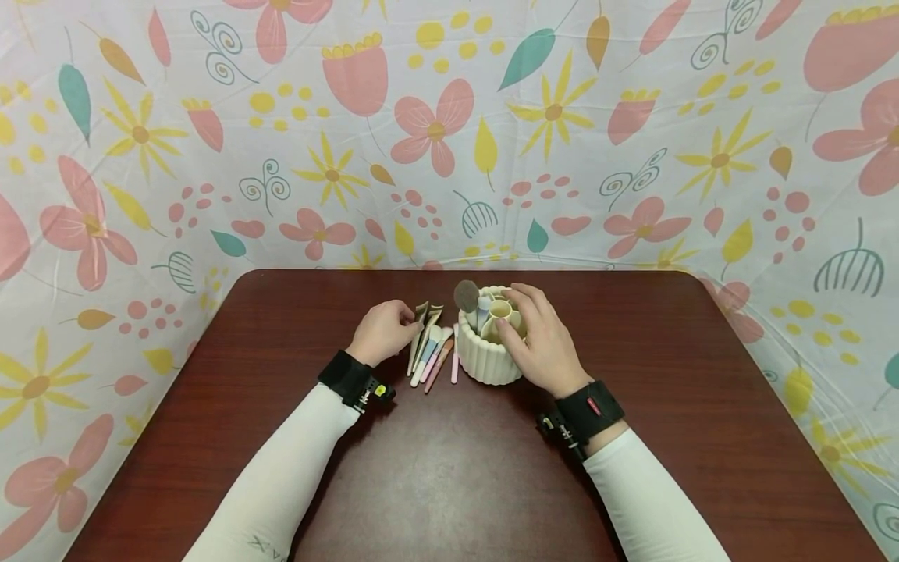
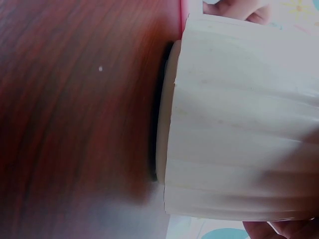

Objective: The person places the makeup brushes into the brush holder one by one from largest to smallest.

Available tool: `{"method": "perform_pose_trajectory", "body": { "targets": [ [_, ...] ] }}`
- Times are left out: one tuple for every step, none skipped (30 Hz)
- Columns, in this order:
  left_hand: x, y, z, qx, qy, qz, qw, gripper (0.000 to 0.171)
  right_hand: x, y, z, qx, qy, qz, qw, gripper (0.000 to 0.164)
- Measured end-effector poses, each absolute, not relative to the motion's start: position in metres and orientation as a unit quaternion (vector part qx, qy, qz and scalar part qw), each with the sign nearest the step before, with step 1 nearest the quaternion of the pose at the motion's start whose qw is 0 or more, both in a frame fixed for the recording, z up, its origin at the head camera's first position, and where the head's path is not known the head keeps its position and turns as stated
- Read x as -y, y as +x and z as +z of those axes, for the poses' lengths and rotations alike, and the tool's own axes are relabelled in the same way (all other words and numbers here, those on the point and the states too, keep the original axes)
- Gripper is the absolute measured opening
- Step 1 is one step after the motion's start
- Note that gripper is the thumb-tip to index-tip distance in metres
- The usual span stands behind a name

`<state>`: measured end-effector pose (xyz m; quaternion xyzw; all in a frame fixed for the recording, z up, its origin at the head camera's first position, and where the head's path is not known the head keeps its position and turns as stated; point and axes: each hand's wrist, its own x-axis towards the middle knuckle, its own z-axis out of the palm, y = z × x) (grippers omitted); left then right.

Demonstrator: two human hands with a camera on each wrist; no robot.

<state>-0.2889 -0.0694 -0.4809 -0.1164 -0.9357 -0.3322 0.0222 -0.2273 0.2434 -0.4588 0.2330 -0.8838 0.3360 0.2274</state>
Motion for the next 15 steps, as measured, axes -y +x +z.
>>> {"method": "perform_pose_trajectory", "body": {
  "targets": [
    [0.070,-0.294,-0.489,0.937,-0.116,-0.329,0.020,0.018,-0.243,-0.227,-0.459,0.884,0.233,0.336,0.228,0.048],
    [0.070,-0.296,-0.492,0.938,-0.116,-0.327,0.017,0.018,-0.244,-0.227,-0.459,0.883,0.233,0.336,0.228,0.048],
    [0.071,-0.301,-0.502,0.939,-0.119,-0.321,0.022,0.017,-0.244,-0.227,-0.459,0.883,0.233,0.336,0.228,0.048],
    [0.071,-0.303,-0.504,0.939,-0.120,-0.321,0.017,0.018,-0.244,-0.227,-0.459,0.883,0.234,0.336,0.228,0.048],
    [0.070,-0.301,-0.503,0.939,-0.120,-0.323,0.010,0.018,-0.244,-0.227,-0.459,0.883,0.234,0.336,0.228,0.048],
    [0.070,-0.303,-0.506,0.939,-0.122,-0.322,0.010,0.018,-0.244,-0.227,-0.459,0.883,0.234,0.336,0.228,0.048],
    [0.068,-0.301,-0.503,0.939,-0.120,-0.323,0.004,0.018,-0.244,-0.227,-0.459,0.883,0.234,0.336,0.228,0.048],
    [0.068,-0.301,-0.505,0.939,-0.125,-0.321,0.009,0.017,-0.244,-0.227,-0.459,0.884,0.233,0.336,0.228,0.048],
    [0.068,-0.303,-0.509,0.939,-0.126,-0.321,0.012,0.017,-0.244,-0.227,-0.459,0.884,0.233,0.336,0.227,0.048],
    [0.067,-0.303,-0.509,0.939,-0.125,-0.322,0.010,0.018,-0.244,-0.227,-0.459,0.884,0.233,0.336,0.227,0.048],
    [0.067,-0.305,-0.512,0.940,-0.123,-0.319,0.008,0.018,-0.244,-0.227,-0.459,0.884,0.233,0.336,0.227,0.048],
    [0.067,-0.307,-0.515,0.941,-0.121,-0.316,0.007,0.019,-0.244,-0.227,-0.459,0.884,0.233,0.336,0.227,0.048],
    [0.068,-0.310,-0.519,0.941,-0.120,-0.315,0.007,0.020,-0.244,-0.227,-0.459,0.884,0.233,0.336,0.228,0.048],
    [0.068,-0.313,-0.523,0.942,-0.121,-0.313,0.013,0.021,-0.243,-0.227,-0.459,0.884,0.233,0.336,0.228,0.048],
    [0.069,-0.313,-0.523,0.941,-0.118,-0.316,0.010,0.021,-0.243,-0.227,-0.459,0.884,0.233,0.336,0.228,0.048]
  ]
}}
